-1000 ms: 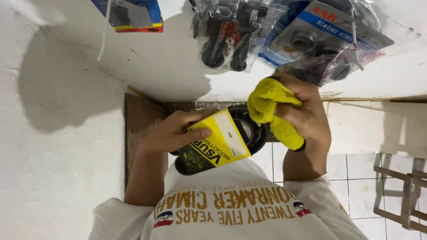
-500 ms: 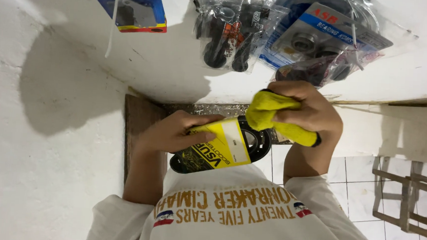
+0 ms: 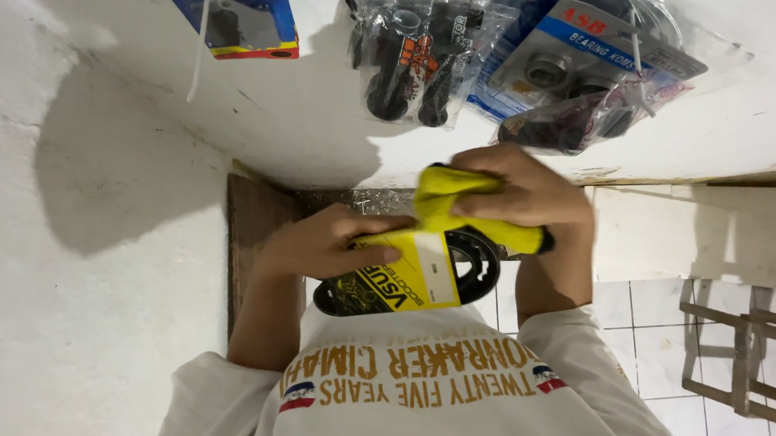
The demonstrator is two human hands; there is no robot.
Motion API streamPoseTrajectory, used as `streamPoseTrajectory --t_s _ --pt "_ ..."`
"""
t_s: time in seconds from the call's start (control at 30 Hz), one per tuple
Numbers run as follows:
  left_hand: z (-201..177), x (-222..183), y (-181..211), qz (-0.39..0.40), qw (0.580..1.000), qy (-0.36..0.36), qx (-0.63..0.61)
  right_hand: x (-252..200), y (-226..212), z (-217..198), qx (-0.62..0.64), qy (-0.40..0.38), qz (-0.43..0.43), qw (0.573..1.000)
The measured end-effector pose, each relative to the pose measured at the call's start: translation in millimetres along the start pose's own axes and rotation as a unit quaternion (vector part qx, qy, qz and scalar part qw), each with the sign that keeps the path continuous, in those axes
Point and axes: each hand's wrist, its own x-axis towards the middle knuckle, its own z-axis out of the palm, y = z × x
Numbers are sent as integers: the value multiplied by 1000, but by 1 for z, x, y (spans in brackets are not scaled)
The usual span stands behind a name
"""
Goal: The person holds a packaged black belt labeled 'VSUPER' and wipes the packaging with a yellow cloth. The person rotates the item to clean different sides while standing in front of a wall display.
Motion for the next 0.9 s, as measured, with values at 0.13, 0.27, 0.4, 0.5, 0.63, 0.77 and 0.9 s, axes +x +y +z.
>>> streamPoseTrajectory --t_s 0.13,0.27,0.4,0.5,0.63,0.77,0.9 --pt "3 -2 -14 99 995 2 -17 4 -1 -1 12 16 -101 995" --pt "0 -12 -7 24 998 29 -41 -7 -1 -19 18 -31 -87 996" --pt "3 -8 -8 64 997 24 -45 2 -8 -6 -23 -8 -92 995" --pt "4 -4 -11 74 997 2 -30 12 -12 9 21 5 -56 998" --pt "3 -10 -6 43 998 26 -39 -1 -5 -8 47 -27 -75 996" --pt "3 -3 -4 55 997 22 -41 -3 -2 -8 3 -19 -100 995" --pt "8 4 -15 73 997 -12 -3 8 -14 7 5 -4 -62 998"
